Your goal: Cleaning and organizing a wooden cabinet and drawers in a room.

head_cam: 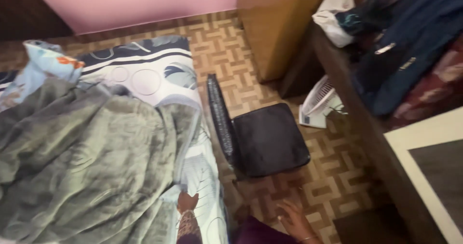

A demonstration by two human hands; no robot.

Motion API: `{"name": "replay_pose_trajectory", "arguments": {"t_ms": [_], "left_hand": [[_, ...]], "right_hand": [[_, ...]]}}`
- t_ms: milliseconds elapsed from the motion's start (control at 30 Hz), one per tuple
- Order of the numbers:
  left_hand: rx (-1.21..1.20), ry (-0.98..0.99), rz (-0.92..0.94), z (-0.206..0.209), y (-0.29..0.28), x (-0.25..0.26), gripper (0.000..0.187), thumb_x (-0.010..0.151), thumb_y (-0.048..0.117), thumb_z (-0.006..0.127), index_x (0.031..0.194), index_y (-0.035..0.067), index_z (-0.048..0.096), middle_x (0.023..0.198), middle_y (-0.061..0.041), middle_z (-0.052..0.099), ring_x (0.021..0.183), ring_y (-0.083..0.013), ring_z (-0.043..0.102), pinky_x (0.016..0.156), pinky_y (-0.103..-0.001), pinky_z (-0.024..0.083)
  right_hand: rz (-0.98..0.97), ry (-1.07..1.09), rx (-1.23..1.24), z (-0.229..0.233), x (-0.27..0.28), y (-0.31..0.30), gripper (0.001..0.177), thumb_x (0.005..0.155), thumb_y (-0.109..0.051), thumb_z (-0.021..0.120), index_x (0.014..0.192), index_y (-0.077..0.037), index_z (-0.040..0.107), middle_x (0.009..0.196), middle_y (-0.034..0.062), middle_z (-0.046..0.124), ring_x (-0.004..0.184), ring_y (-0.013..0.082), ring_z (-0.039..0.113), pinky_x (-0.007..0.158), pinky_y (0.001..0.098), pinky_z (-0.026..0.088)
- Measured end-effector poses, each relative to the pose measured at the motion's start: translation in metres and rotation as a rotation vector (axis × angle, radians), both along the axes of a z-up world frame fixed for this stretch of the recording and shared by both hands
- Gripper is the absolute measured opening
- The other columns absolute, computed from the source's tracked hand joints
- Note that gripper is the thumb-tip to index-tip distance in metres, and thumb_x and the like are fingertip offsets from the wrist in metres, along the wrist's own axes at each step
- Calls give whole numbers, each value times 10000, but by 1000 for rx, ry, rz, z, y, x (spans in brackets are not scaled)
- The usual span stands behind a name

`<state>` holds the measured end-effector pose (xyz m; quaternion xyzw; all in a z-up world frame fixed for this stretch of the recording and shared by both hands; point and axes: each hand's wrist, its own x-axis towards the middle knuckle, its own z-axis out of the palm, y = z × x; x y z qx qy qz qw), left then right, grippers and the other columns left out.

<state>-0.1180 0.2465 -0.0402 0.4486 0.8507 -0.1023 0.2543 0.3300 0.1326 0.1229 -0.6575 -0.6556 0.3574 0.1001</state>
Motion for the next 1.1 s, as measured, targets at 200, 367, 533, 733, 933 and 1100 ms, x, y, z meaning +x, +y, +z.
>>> {"name": "replay_pose_trajectory", "arguments": {"t_ms": [200,367,533,733,933,1100], "left_hand": [[-50,-892,-151,53,-40,142,489,930,445,674,1223,57,725,1237,-134,700,1157,-304,649,994,-412,513],[-467,-1790,-242,93,-83,345,326,982,188,665,1285,69,684,1234,-53,684,1129,-183,623,987,-346,487],[-649,-1888,-480,190,-66,454,400,974,194,663,1345,45,652,1380,-38,647,1268,-155,595,1077,-319,468],[-127,-1495,-1259,333,-67,587,470,904,136,665,1371,105,627,1378,-104,662,1230,-279,625,976,-383,529],[816,-1539,-1649,456,-89,698,502,915,158,708,1396,88,581,1556,-167,447,1430,-388,458,1172,-484,403],[1178,-1465,-1853,510,-96,788,562,934,245,716,1448,78,561,1588,-162,390,1464,-410,382,1226,-587,265]], "right_hand": [[-291,258,-140,24,31,-13,531,973,-375,677,1450,-182,548,1550,111,451,1449,302,411,1154,430,389],[-382,760,180,-2,71,-37,650,1009,-357,653,1564,-104,427,1576,134,501,1453,233,453,1181,384,361],[-866,829,588,63,157,-68,620,950,-203,656,1486,-92,365,1450,170,571,1374,261,523,1151,381,399],[-1220,31,1247,129,269,-162,372,859,37,609,1169,-57,426,1341,206,569,1296,308,537,1137,429,394],[-1254,-565,1523,215,340,-243,198,948,101,651,1006,-64,558,1223,144,649,1246,333,676,1093,438,569],[-1432,-799,1623,221,395,-262,157,1007,25,662,1116,-85,636,1326,125,686,1278,254,673,1100,392,558]]}}
